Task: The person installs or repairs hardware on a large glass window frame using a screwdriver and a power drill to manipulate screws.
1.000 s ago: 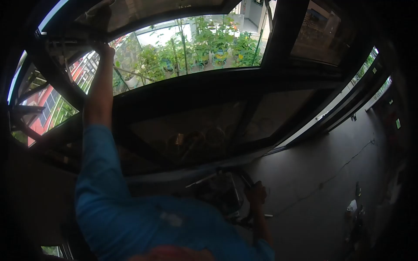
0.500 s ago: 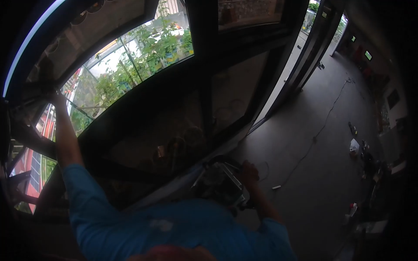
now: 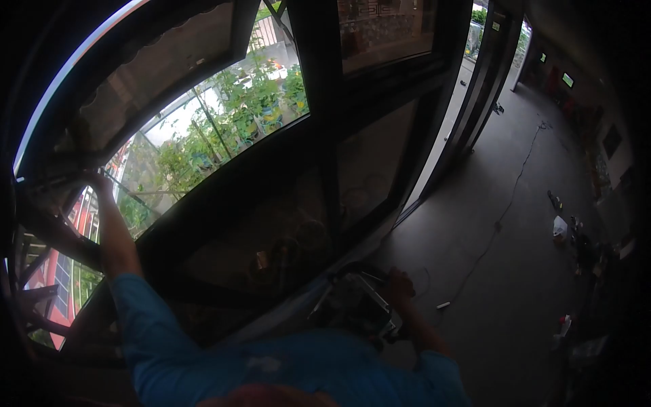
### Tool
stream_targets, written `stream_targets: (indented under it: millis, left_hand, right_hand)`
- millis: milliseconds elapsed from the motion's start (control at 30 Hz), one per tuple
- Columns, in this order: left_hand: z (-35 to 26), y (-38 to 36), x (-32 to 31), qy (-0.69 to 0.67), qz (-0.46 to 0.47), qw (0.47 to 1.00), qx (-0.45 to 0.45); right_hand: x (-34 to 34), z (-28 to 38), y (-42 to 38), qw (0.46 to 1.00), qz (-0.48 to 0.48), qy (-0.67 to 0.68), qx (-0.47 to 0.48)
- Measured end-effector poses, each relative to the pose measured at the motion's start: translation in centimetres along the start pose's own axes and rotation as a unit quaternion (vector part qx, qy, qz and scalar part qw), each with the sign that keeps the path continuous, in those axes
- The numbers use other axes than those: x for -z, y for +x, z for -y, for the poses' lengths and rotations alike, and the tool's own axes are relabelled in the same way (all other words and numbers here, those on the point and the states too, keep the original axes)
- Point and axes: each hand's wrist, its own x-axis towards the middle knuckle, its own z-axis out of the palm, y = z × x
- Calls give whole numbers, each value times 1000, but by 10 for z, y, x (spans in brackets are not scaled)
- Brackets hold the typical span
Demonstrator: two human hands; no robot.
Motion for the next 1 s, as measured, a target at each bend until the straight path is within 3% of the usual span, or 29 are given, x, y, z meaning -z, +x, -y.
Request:
stream_targets:
  millis: [100, 200, 267, 400, 533, 667, 700, 733, 767, 800, 833, 867, 933, 1000]
  left_hand:
    - [5, 4, 5, 12, 16, 999, -29]
    - [47, 31, 19, 156, 41, 945, -285]
    - [38, 20, 17, 108, 50, 964, -237]
    - [16, 2, 4, 15, 69, 983, -171]
    - [6, -11, 10, -21, 89, 978, -186]
    - [-16, -36, 24, -61, 170, 944, -277]
    - [-32, -57, 18, -30, 103, 949, -295]
    - [-29, -60, 29, -112, 87, 980, -142]
    - [-22, -67, 30, -130, 20, 970, -206]
    - [-11, -56, 43, -3, 28, 965, -260]
    - [-75, -105, 24, -25, -14, 988, -155]
    - [-77, -111, 31, -101, 45, 986, -129]
    - [-126, -157, 31, -169, -84, 979, 72]
    - [-109, -177, 38, 39, -124, 991, -26]
  right_hand:
    - [-5, -2, -1, 1000, 1, -5, 2]
    - [-8, -2, -2, 1000, 10, 1, -27]
    - [-16, -7, -4, 1000, -7, -13, 2]
    - [-10, -1, -5, 999, 6, 4, -38]
    - [-3, 0, 1, 997, 51, -2, -52]
    - [2, 0, 1, 997, 73, -4, -27]
    - [0, -1, -1, 998, 62, -3, -20]
    - [-9, -8, 0, 997, 74, -1, -30]
    - [-5, -3, -7, 995, 97, -2, -8]
    - [11, 7, -5, 995, 99, 2, -22]
    - [21, 14, -1, 994, 102, 4, -35]
    - [19, 10, -1, 993, 114, 3, -11]
    - [7, 8, 3, 994, 111, -9, -14]
    - [11, 17, 3, 993, 120, -21, -7]
